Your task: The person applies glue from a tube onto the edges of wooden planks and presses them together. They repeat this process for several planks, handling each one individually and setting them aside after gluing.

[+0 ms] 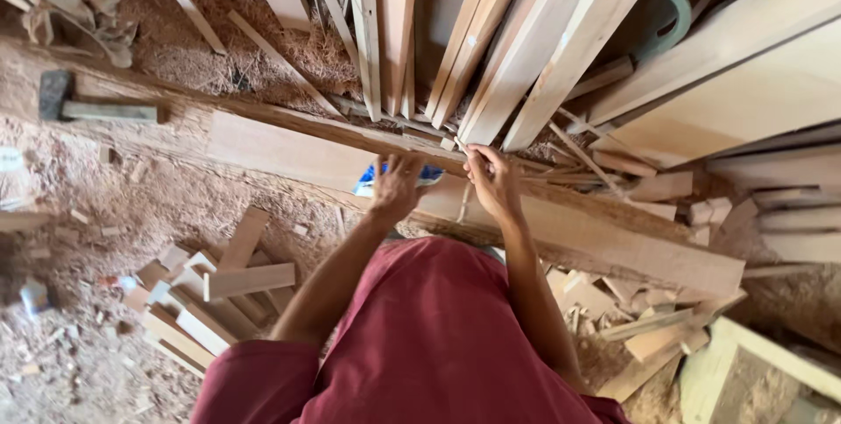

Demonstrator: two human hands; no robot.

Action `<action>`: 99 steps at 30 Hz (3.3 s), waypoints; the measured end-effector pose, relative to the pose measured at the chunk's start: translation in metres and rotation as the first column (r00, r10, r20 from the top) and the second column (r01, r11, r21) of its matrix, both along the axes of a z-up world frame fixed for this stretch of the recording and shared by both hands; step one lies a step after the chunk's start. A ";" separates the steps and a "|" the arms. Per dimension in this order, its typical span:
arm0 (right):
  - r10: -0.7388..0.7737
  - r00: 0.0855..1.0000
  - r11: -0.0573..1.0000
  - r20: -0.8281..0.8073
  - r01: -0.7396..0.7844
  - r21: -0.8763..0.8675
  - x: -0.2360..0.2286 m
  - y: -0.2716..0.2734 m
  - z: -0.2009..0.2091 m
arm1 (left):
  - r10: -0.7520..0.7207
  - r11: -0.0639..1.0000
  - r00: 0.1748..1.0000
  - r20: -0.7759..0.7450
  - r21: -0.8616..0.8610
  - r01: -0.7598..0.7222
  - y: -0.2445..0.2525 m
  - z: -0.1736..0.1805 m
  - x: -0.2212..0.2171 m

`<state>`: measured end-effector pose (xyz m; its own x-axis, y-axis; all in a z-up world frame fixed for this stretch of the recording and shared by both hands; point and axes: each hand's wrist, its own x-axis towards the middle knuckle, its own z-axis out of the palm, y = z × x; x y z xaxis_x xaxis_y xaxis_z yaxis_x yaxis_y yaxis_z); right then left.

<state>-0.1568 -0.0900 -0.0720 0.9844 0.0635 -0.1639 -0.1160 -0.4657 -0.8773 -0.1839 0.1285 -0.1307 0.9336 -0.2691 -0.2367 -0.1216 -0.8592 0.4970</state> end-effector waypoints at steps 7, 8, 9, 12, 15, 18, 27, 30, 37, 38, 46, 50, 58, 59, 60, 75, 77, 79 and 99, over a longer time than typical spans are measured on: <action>-0.132 0.980 0.978 -0.149 0.153 0.139 0.008 0.059 0.056 | 0.250 0.738 0.940 -0.234 -0.583 -0.341 0.056 -0.001 0.017; -0.126 0.979 0.971 -0.159 0.155 0.182 0.006 0.066 0.063 | 0.201 0.640 0.899 -0.390 -0.643 -0.422 0.070 0.007 0.017; -0.106 0.983 0.979 -0.153 0.130 0.160 0.008 0.075 0.070 | 0.178 0.628 0.924 -0.338 -0.684 -0.371 0.084 0.015 0.021; -0.072 0.987 0.990 -0.146 0.088 0.108 0.006 0.102 0.089 | 0.095 0.646 0.983 -0.156 -0.742 -0.180 0.115 0.045 0.027; -0.081 0.987 0.992 -0.139 0.094 0.090 0.008 0.118 0.103 | -0.027 0.732 0.995 0.098 -0.676 0.086 0.133 0.073 0.038; -0.036 0.994 0.998 -0.099 0.042 0.054 0.007 0.126 0.110 | -0.141 0.743 0.950 0.277 -0.605 0.286 0.147 0.093 0.044; -0.003 0.988 0.999 -0.152 0.009 0.040 0.013 0.143 0.129 | -0.347 0.739 0.857 0.380 -0.451 0.499 0.175 0.094 0.066; -0.036 0.983 0.998 -0.180 0.044 0.043 0.015 0.146 0.133 | -0.380 0.721 0.841 0.385 -0.446 0.531 0.176 0.078 0.073; -0.068 0.983 0.997 -0.170 0.071 0.012 0.017 0.148 0.135 | -0.354 0.765 0.803 0.479 -0.346 0.543 0.178 0.075 0.079; -0.078 0.978 0.997 -0.191 0.081 0.008 0.016 0.149 0.135 | -0.348 0.769 0.800 0.489 -0.339 0.542 0.177 0.077 0.078; -0.109 0.992 0.993 -0.055 0.111 0.029 0.013 0.152 0.124 | -0.343 0.836 0.843 0.415 -0.273 0.475 0.170 0.090 0.078; -0.109 0.993 0.994 -0.044 0.109 0.007 0.011 0.145 0.112 | -0.376 0.876 0.889 0.262 -0.213 0.433 0.166 0.091 0.076; -0.109 0.993 0.994 -0.051 0.108 -0.024 0.007 0.134 0.099 | -0.338 0.858 0.861 0.379 -0.252 0.447 0.156 0.095 0.074; -0.112 0.992 0.994 -0.060 0.110 -0.025 0.007 0.133 0.099 | -0.334 0.853 0.855 0.397 -0.258 0.453 0.154 0.096 0.074; -0.111 0.991 0.994 -0.076 0.109 -0.028 0.007 0.133 0.100 | -0.333 0.846 0.847 0.414 -0.264 0.462 0.153 0.097 0.073; -0.067 0.978 0.997 -0.198 0.073 0.023 0.007 0.111 0.094 | -0.346 0.914 0.858 0.380 -0.069 0.399 0.133 0.059 0.044; -0.071 0.965 0.997 -0.253 0.075 0.005 0.008 0.107 0.092 | -0.320 0.920 0.814 0.485 -0.047 0.389 0.130 0.048 0.037; -0.068 0.947 0.997 -0.314 0.079 0.020 0.008 0.101 0.088 | -0.333 0.918 0.732 0.595 0.026 0.397 0.127 0.036 0.032; -0.099 0.862 0.605 -0.498 0.449 0.657 0.050 0.079 0.077 | -0.337 0.941 0.935 -0.106 -0.062 0.332 0.099 0.004 0.040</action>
